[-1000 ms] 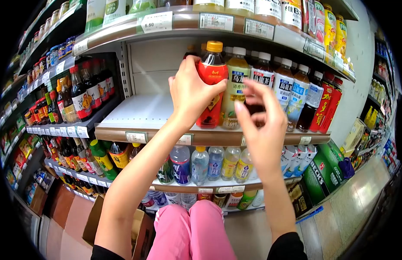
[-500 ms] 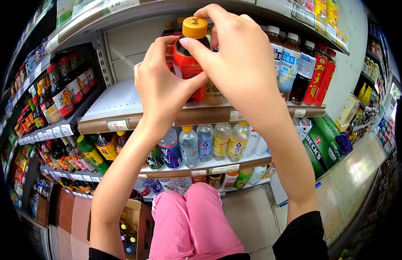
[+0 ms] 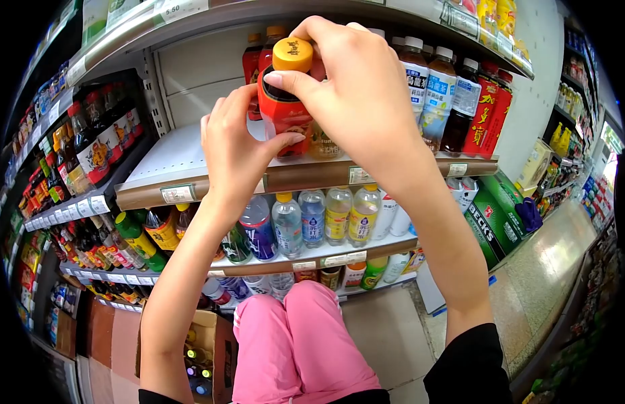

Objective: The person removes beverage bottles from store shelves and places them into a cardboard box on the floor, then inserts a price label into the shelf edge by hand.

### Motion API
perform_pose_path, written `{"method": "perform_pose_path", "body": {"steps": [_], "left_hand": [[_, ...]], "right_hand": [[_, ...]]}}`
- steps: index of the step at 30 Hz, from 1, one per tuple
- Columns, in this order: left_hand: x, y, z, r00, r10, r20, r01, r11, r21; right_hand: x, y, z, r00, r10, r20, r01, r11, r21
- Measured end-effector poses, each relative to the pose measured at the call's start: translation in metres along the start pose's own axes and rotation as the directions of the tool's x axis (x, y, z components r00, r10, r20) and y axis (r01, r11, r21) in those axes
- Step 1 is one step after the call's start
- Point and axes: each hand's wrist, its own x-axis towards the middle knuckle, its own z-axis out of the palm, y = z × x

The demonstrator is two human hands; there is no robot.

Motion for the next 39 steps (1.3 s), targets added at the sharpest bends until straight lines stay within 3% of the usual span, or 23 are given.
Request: {"method": "perform_pose_path", "body": {"steps": [6, 9, 10, 11, 13, 17, 21, 26, 28, 30, 32, 35, 39], "left_hand": [[0.002, 0.002, -0.01, 0.992, 0.066, -0.112, -0.061, 0.997, 0.047], [0.001, 0.003, -0.029, 0.981, 0.071, -0.18, -0.076, 0.997, -0.021], [0.0, -0.003, -0.036, 0.955, 0.206, -0.212, -0.198, 0.978, 0.06], [-0.009, -0.003, -0.047, 0.972, 0.163, -0.172, -0.155, 0.986, 0.06], [-0.025, -0.01, -0.068, 0.954, 0.253, -0.159, -0.247, 0.967, 0.058], [-0.061, -0.018, -0.112, 0.94, 0.326, -0.096, -0.323, 0.945, 0.046], [-0.101, -0.022, -0.146, 0.989, 0.147, 0.012, -0.147, 0.989, 0.032], [-0.147, -0.028, -0.166, 0.953, -0.256, 0.163, 0.265, 0.964, -0.038], [-0.167, -0.025, -0.17, 0.917, -0.379, 0.123, 0.387, 0.921, -0.05], [-0.189, -0.007, -0.166, 0.898, -0.421, -0.13, 0.409, 0.906, -0.111], [-0.189, -0.001, -0.172, 0.841, -0.528, -0.121, 0.502, 0.843, -0.195], [-0.196, 0.002, -0.19, 0.855, -0.518, -0.019, 0.518, 0.851, 0.085], [-0.216, -0.004, -0.208, 0.919, -0.395, -0.004, 0.384, 0.893, 0.234]], "right_hand": [[-0.003, -0.022, -0.01, 0.993, -0.101, -0.062, 0.101, 0.995, 0.001], [-0.008, -0.042, -0.011, 0.957, -0.201, -0.21, 0.194, 0.979, -0.055], [-0.008, -0.048, -0.013, 0.942, -0.213, -0.26, 0.211, 0.977, -0.033], [-0.007, -0.054, -0.014, 0.937, -0.201, -0.285, 0.217, 0.976, 0.027], [-0.012, -0.069, -0.012, 0.94, -0.18, -0.291, 0.222, 0.968, 0.115], [-0.02, -0.098, -0.008, 0.959, -0.191, -0.21, 0.223, 0.965, 0.137], [-0.038, -0.12, -0.001, 0.97, -0.195, -0.144, 0.222, 0.954, 0.203], [-0.063, -0.139, 0.016, 0.986, -0.155, -0.054, 0.164, 0.916, 0.367], [-0.072, -0.148, 0.029, 0.984, -0.177, 0.033, 0.143, 0.878, 0.457], [-0.082, -0.156, 0.043, 0.979, -0.187, 0.085, 0.115, 0.842, 0.528], [-0.092, -0.162, 0.055, 0.978, -0.179, 0.103, 0.088, 0.81, 0.58], [-0.108, -0.173, 0.077, 0.976, -0.126, 0.18, -0.017, 0.772, 0.636], [-0.131, -0.189, 0.103, 0.952, -0.126, 0.28, -0.119, 0.689, 0.715]]}}
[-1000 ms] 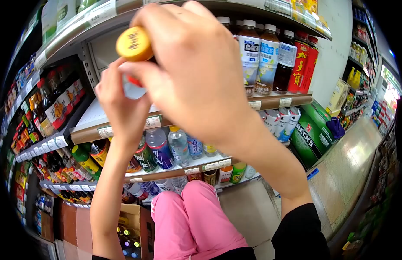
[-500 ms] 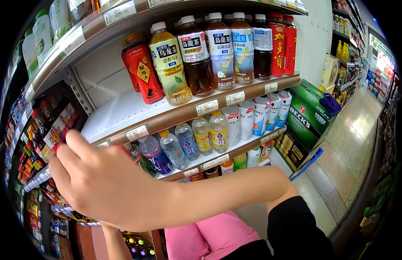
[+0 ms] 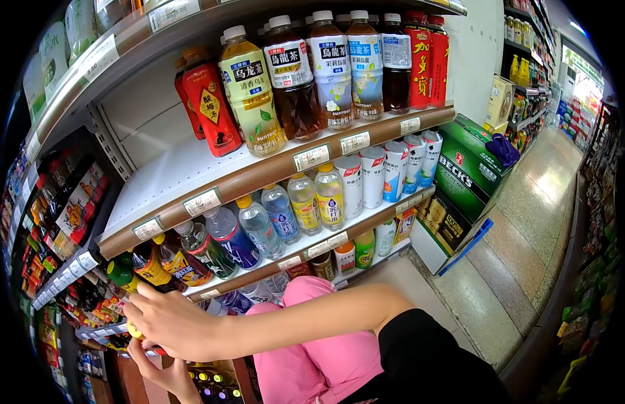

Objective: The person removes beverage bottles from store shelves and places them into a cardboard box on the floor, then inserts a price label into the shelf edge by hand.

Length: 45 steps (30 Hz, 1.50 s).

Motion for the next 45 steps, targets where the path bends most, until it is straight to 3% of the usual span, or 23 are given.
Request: {"method": "perform_pose_path", "body": {"steps": [5, 6, 9, 16, 19, 20, 21, 25, 27, 36, 45], "left_hand": [[-0.018, -0.022, -0.022, 0.996, -0.062, 0.071, 0.056, 0.994, 0.092], [-0.015, -0.016, -0.024, 0.99, -0.061, 0.124, 0.053, 0.996, 0.065], [-0.024, -0.023, -0.025, 0.971, -0.187, 0.148, 0.194, 0.98, -0.033], [-0.039, -0.039, -0.026, 0.928, -0.334, 0.165, 0.352, 0.931, -0.093], [-0.045, -0.052, -0.031, 0.902, -0.383, 0.2, 0.404, 0.912, -0.075], [-0.051, -0.054, -0.027, 0.939, -0.314, 0.143, 0.325, 0.944, -0.063], [-0.045, -0.04, -0.022, 0.927, -0.369, 0.065, 0.374, 0.923, -0.09], [-0.049, -0.048, -0.027, 0.921, -0.382, 0.075, 0.387, 0.92, -0.059], [-0.05, -0.049, -0.027, 0.903, -0.424, 0.067, 0.429, 0.9, -0.084], [-0.063, -0.073, -0.033, 0.905, -0.418, 0.074, 0.423, 0.903, -0.078], [-0.077, -0.097, -0.035, 0.898, -0.437, 0.049, 0.439, 0.898, -0.031]], "right_hand": [[-0.025, 0.004, 0.047, 0.998, 0.001, 0.067, -0.005, 0.998, 0.059], [-0.028, 0.006, 0.052, 0.988, 0.026, 0.149, -0.038, 0.996, 0.08], [-0.037, 0.007, 0.069, 0.983, 0.056, 0.175, -0.071, 0.994, 0.085], [-0.046, 0.001, 0.098, 0.936, 0.218, 0.275, -0.272, 0.946, 0.178], [-0.051, -0.002, 0.111, 0.933, 0.262, 0.246, -0.311, 0.931, 0.189], [-0.053, -0.001, 0.115, 0.924, 0.268, 0.274, -0.325, 0.926, 0.191], [-0.051, -0.004, 0.109, 0.9, 0.292, 0.325, -0.369, 0.905, 0.209], [-0.055, -0.003, 0.12, 0.936, 0.285, 0.206, -0.336, 0.898, 0.284], [-0.057, -0.002, 0.122, 0.903, 0.317, 0.292, -0.396, 0.876, 0.276], [-0.061, -0.003, 0.137, 0.892, 0.356, 0.279, -0.428, 0.865, 0.263], [-0.066, 0.001, 0.157, 0.834, 0.355, 0.422, -0.462, 0.868, 0.181]]}}
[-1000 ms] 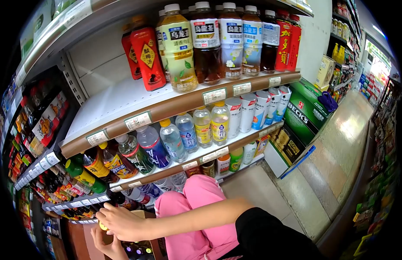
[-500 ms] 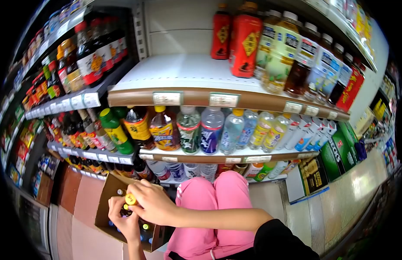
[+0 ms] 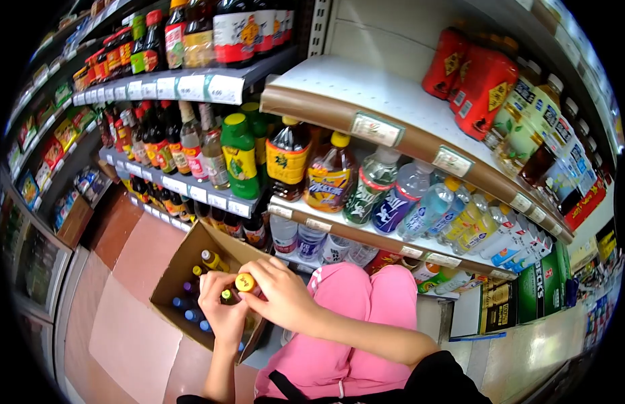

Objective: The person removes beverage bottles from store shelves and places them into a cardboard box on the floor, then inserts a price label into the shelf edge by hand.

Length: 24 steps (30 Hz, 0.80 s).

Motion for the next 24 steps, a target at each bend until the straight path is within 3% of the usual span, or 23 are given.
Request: {"method": "perform_pose_path", "body": {"steps": [4, 13, 24], "left_hand": [[-0.004, -0.017, -0.001, 0.995, -0.094, 0.021, 0.095, 0.995, -0.032], [-0.027, -0.077, 0.002, 0.976, -0.216, 0.004, 0.215, 0.97, 0.113], [-0.061, -0.146, 0.017, 0.928, -0.353, 0.117, 0.277, 0.865, 0.418]], "right_hand": [[-0.001, 0.004, 0.004, 0.999, 0.022, 0.046, -0.02, 0.999, -0.032], [-0.013, 0.016, 0.012, 0.991, 0.048, 0.127, -0.045, 0.999, -0.026], [-0.03, 0.026, 0.021, 0.972, 0.115, 0.204, -0.112, 0.993, -0.024]]}}
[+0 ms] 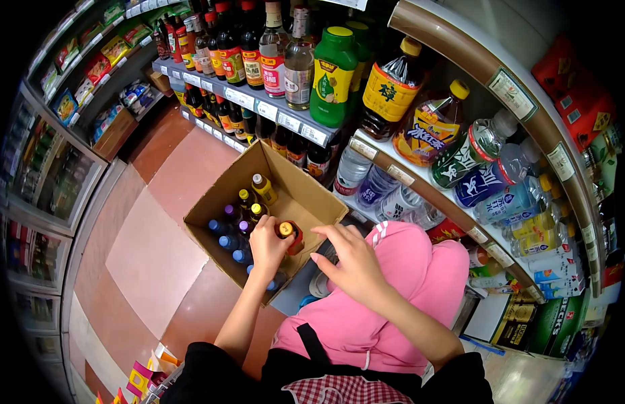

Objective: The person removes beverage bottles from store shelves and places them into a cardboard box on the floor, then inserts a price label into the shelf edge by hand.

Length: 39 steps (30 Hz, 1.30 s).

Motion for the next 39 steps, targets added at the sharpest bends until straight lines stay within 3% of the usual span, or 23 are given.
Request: {"method": "perform_pose_path", "body": {"steps": [8, 24, 32, 36, 39], "left_hand": [[-0.003, -0.053, 0.049, 0.992, -0.021, 0.123, -0.006, 0.977, 0.213], [-0.01, -0.104, 0.108, 0.891, -0.309, 0.333, 0.12, 0.867, 0.484], [-0.012, -0.113, 0.114, 0.921, -0.211, 0.327, 0.034, 0.881, 0.472], [-0.004, -0.101, 0.104, 0.889, -0.291, 0.353, 0.052, 0.831, 0.554], [0.002, -0.103, 0.093, 0.925, -0.154, 0.348, -0.004, 0.911, 0.413]], "right_hand": [[-0.01, 0.003, 0.013, 0.999, 0.033, 0.025, -0.034, 0.999, 0.027], [-0.021, 0.011, 0.01, 0.995, 0.095, 0.015, -0.096, 0.992, 0.082], [-0.025, 0.019, 0.017, 0.997, 0.039, -0.072, -0.033, 0.995, 0.09], [-0.028, 0.008, -0.003, 0.995, 0.067, -0.077, -0.059, 0.993, 0.104], [-0.036, 0.004, -0.025, 0.986, 0.063, -0.157, -0.045, 0.993, 0.114]]}}
